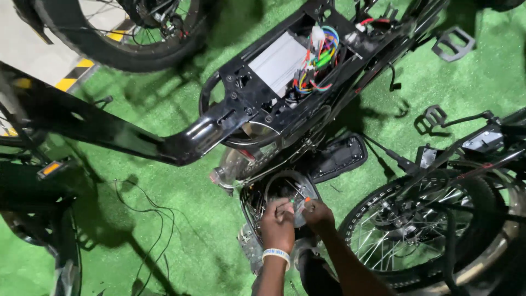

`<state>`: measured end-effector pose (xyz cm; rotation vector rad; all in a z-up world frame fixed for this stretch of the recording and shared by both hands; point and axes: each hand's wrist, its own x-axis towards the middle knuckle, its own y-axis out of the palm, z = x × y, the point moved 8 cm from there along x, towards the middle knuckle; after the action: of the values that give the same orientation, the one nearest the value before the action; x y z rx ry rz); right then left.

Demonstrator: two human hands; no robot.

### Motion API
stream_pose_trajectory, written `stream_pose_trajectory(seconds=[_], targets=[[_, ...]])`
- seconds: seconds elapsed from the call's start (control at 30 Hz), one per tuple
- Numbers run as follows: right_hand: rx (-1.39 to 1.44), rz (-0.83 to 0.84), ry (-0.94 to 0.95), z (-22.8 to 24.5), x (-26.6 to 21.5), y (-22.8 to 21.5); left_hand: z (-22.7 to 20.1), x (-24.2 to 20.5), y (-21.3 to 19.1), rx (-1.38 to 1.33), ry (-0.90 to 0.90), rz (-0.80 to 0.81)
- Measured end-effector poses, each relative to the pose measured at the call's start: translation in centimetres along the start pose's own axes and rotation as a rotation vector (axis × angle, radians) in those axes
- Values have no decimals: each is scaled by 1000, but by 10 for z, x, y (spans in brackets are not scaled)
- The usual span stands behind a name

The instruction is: The person assembles the rear section of an electric bicycle by securing a metal bracket to the frame using a screwdriver. They then place a gray seat onto the frame and adjust its position.

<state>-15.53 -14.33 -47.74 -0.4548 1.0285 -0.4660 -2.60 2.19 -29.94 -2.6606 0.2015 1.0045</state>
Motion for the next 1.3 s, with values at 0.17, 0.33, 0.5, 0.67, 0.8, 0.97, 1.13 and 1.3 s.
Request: stream_pose_trajectory(seconds=[0.17, 0.33, 0.5, 0.67, 0.8, 0.97, 1.13, 1.3], targets=[[-1065, -19, -222, -87, 53, 55, 73, 25, -8, 139, 86, 63], [-1113, -177, -738, -69, 13, 80, 120, 30, -20, 118, -25, -15], [-556, -357, -221, -21, -48, 0, 140, 32, -8, 62, -103, -12], [853, 53, -217, -90, -81, 18, 97, 14, -1, 332, -422, 141], [496, 35, 74, 35, -188, -61, 27, -5, 9, 159, -419, 235], [837, -51, 87, 119, -264, -110, -96, -92, -8, -414, -641, 374], [511, -224, -111, 182, -292, -148, -91, -117, 11, -511, -629, 470], [122, -119, 32, 189, -290, -158, -101, -116, -14, -540, -666, 353]])
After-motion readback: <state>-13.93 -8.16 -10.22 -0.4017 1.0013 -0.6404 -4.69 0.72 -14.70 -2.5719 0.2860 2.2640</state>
